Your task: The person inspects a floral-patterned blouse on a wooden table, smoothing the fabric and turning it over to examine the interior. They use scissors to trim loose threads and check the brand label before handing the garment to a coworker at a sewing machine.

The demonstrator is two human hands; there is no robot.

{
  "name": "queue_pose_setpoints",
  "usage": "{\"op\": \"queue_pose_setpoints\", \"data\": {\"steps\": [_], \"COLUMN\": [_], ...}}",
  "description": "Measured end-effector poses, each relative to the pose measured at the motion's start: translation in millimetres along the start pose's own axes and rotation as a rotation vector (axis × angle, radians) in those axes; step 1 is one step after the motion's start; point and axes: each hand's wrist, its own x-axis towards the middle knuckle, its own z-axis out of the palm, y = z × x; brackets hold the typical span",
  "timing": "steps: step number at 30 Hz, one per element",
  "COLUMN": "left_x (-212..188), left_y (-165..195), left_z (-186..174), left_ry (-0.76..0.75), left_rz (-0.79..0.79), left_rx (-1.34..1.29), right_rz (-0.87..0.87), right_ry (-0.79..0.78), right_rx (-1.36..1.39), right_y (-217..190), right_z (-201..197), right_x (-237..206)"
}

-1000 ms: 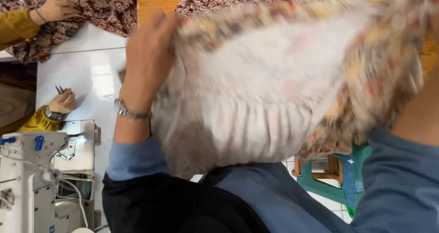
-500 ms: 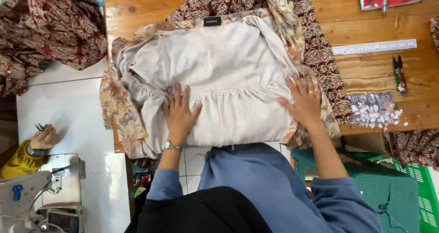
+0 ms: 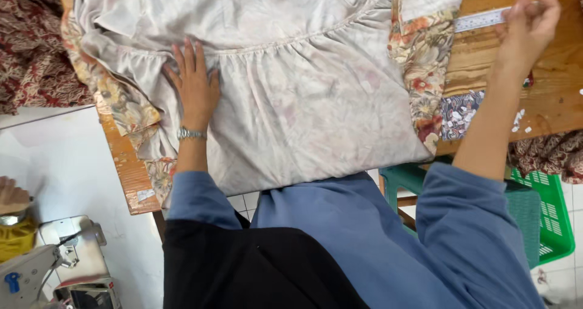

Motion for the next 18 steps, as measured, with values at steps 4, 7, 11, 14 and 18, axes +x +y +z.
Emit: {"op": "queue_pose_setpoints", "data": {"steps": [4,7,11,14,18], "left_x": [-52,-111,-174,-201,-229], "left_y": [40,56,70,65,39], "left_z": [12,18,37,53,53], "left_ry": [0.068,0.055,0.013,-0.025,0.033], "left_rz": [0.083,-0.127,-0.269,-0.147,-0.184], "left_rx": [-0.134,-0.399,-0.354,0.006,-0.087], "right_rz": [0.079,-0.094,-0.28,-0.024,0.137], "right_ry": [-0.211,-0.335,-0.353,-0.219,0.177], "right_rx": [-0.274,-0.5,-0.756,-0.672,-0.169], "right_y": [9,25,58,74,76], "right_z": [-57,-57,-46,-62,-91], "right_x": [-65,-131,-181,-176,-166]}}
